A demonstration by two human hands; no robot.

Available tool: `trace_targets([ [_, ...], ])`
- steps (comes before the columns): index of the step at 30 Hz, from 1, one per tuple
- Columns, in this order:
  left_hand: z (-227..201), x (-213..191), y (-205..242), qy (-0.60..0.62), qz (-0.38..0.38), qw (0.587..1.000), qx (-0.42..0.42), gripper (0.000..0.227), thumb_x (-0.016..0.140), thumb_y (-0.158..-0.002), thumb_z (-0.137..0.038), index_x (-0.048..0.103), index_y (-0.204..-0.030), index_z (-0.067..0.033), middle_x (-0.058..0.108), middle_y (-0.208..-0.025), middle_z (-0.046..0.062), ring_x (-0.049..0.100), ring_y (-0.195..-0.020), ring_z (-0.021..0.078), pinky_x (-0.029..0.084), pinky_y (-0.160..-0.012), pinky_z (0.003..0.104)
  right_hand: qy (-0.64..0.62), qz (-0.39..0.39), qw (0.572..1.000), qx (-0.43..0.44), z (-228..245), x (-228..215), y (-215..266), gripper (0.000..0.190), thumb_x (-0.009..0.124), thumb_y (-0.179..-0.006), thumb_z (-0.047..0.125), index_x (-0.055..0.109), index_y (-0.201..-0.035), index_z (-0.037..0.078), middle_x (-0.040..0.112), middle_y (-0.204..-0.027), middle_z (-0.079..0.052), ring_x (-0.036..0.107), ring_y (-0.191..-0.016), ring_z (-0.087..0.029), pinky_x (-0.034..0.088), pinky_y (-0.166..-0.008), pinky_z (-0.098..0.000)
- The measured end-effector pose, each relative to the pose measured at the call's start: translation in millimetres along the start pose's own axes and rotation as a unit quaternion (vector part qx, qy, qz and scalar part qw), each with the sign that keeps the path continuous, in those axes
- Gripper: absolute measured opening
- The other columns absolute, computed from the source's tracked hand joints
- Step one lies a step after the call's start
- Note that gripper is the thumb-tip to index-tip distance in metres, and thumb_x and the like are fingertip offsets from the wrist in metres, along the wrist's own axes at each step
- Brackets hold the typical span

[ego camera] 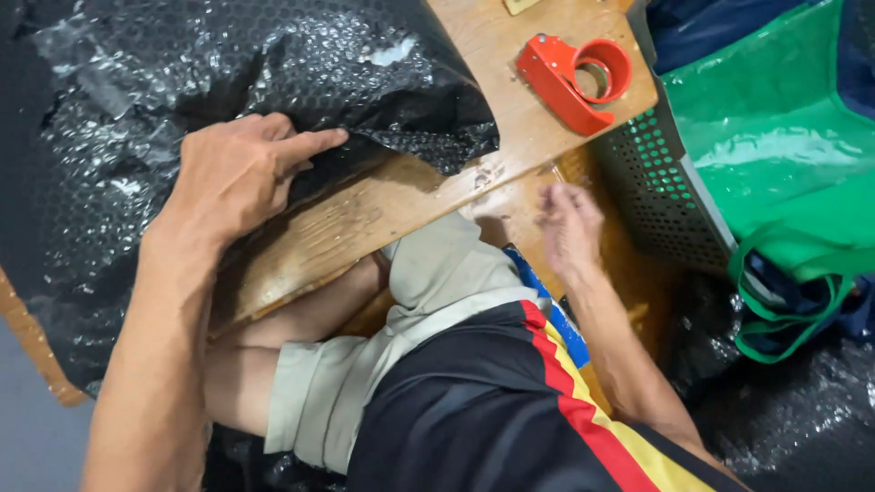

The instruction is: Wrapping a large object in black bubble wrap and securing it using a clipper and tape dispenser on a wooden bench.

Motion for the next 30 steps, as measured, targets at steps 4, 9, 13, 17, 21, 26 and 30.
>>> trace_targets([
  [4,-0.7,0.2,-1.6,-0.006,0.001,1.0,0.003,0.048,0.065,-0.092,-0.01,0.076,-0.132,-0.0325,0.057,-0.081,0.001,0.059,-0.068,0.0229,0.043,-0.052,0.038,-0.212,0.025,0.96,0.179,-69.7,-18.7,-37.1,0.026,0.072,-0.093,0.024,0.066,-0.11,0.005,0.064,-0.112,-0.009,0.058,-0.102,-0.021,0.049,-0.093,-0.0364],
  [9,0.5,-0.5,-1.3,0.01,-0.009,1.0,-0.009,0.053,0.069,-0.086,-0.005,0.077,-0.131,-0.0313,0.06,-0.079,-0.001,0.059,-0.065,0.0227,0.042,-0.05,0.038,-0.361,0.033,0.911,0.197,-59.3,5.0,-39.3,0.02,0.075,-0.089,0.021,0.07,-0.099,0.004,0.064,-0.114,-0.011,0.06,-0.107,-0.023,0.05,-0.094,-0.0395],
  [13,-0.1,-1.5,-1.1,0.012,-0.017,1.0,-0.015,0.049,0.07,-0.087,-0.005,0.079,-0.128,-0.0309,0.059,-0.077,-0.001,0.057,-0.063,0.0216,0.039,-0.048,0.037,-0.351,0.047,0.916,0.187,-50.4,4.3,-40.4,0.019,0.076,-0.091,0.016,0.071,-0.105,0.004,0.069,-0.096,-0.005,0.064,-0.089,-0.017,0.05,-0.085,-0.0336],
  [17,2.8,1.7,-0.8,0.006,-0.01,1.0,-0.017,0.052,0.07,-0.086,-0.006,0.078,-0.13,-0.0323,0.059,-0.078,-0.002,0.058,-0.066,0.0213,0.039,-0.048,0.037,-0.295,0.005,0.945,0.14,-44.1,-11.3,-43.8,0.014,0.074,-0.091,0.009,0.071,-0.103,0.003,0.067,-0.089,-0.008,0.062,-0.08,-0.017,0.052,-0.075,-0.0331],
  [21,4.8,1.4,1.5,0.034,-0.004,0.999,-0.011,0.05,0.068,-0.086,-0.006,0.077,-0.129,-0.0299,0.059,-0.081,0.0,0.061,-0.07,0.0241,0.042,-0.052,0.039,-0.207,-0.037,0.978,0.016,-13.4,-12.8,-29.6,0.024,0.075,-0.09,0.001,0.061,-0.109,0.007,0.068,-0.084,-0.009,0.065,-0.07,-0.017,0.056,-0.063,-0.0316],
  [26,15.1,7.5,7.7,0.03,0.006,0.998,-0.054,0.029,0.062,-0.1,-0.03,0.07,-0.125,-0.0419,0.059,-0.081,0.002,0.066,-0.085,0.0256,0.054,-0.075,0.041,0.083,-0.055,0.971,-0.215,68.9,44.5,27.8,0.018,0.083,-0.087,0.0,0.07,-0.098,0.008,0.066,-0.077,-0.008,0.067,-0.065,-0.015,0.059,-0.062,-0.0289],
  [30,15.7,2.2,14.1,0.084,-0.002,0.996,-0.041,0.039,0.067,-0.095,-0.025,0.064,-0.134,-0.0349,0.066,-0.084,0.004,0.068,-0.09,0.03,0.055,-0.079,0.047,0.252,0.142,0.87,-0.4,105.2,116.8,79.2,0.025,0.08,-0.092,-0.013,0.065,-0.111,-0.006,0.069,-0.088,-0.016,0.07,-0.079,-0.019,0.058,-0.076,-0.0302],
])
Point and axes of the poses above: each hand's wrist, its own y-axis away from the middle knuckle, its own x-axis out of the palm, z = x × y, the point moved 7 cm from there along -y, towards the middle knuckle
